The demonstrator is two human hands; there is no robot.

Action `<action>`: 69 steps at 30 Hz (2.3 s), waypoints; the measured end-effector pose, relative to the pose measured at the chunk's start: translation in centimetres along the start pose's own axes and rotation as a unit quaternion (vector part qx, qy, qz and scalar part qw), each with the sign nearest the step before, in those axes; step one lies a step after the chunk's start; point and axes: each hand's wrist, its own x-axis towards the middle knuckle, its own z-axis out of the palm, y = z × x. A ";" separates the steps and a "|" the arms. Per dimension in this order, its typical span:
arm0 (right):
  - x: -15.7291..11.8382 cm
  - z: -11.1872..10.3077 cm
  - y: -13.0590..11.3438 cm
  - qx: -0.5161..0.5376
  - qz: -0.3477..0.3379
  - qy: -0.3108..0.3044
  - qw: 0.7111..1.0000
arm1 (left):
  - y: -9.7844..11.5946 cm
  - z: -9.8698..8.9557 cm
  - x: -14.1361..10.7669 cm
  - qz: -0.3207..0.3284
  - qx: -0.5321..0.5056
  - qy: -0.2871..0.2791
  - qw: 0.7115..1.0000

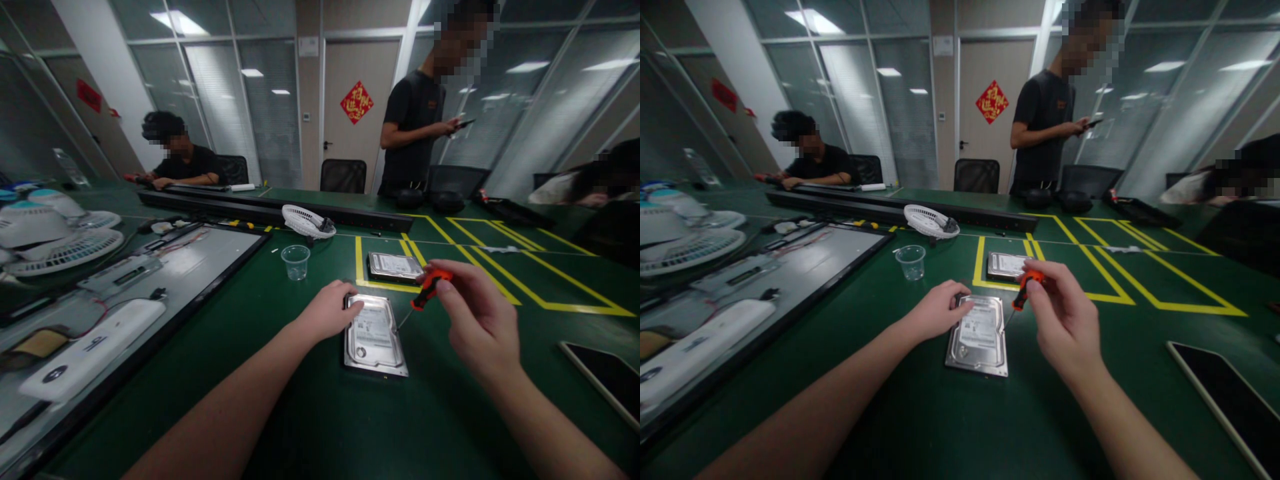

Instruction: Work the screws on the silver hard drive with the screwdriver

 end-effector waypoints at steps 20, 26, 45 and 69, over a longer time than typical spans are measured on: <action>0.1 -0.1 -0.4 -0.022 -0.001 0.002 1.000 | 0.2 -0.1 -0.1 -0.005 0.001 -0.005 1.000; -0.1 0.0 -0.5 0.000 0.016 0.002 1.000 | 0.2 -0.1 0.0 0.004 0.005 0.004 1.000; 0.0 -0.1 -0.5 -0.011 0.014 0.011 1.000 | 0.2 -0.1 -0.1 -0.010 0.003 -0.003 1.000; -0.1 0.3 -0.2 0.022 0.005 0.013 1.000 | 0.4 -0.3 -0.1 -0.008 0.002 -0.005 1.000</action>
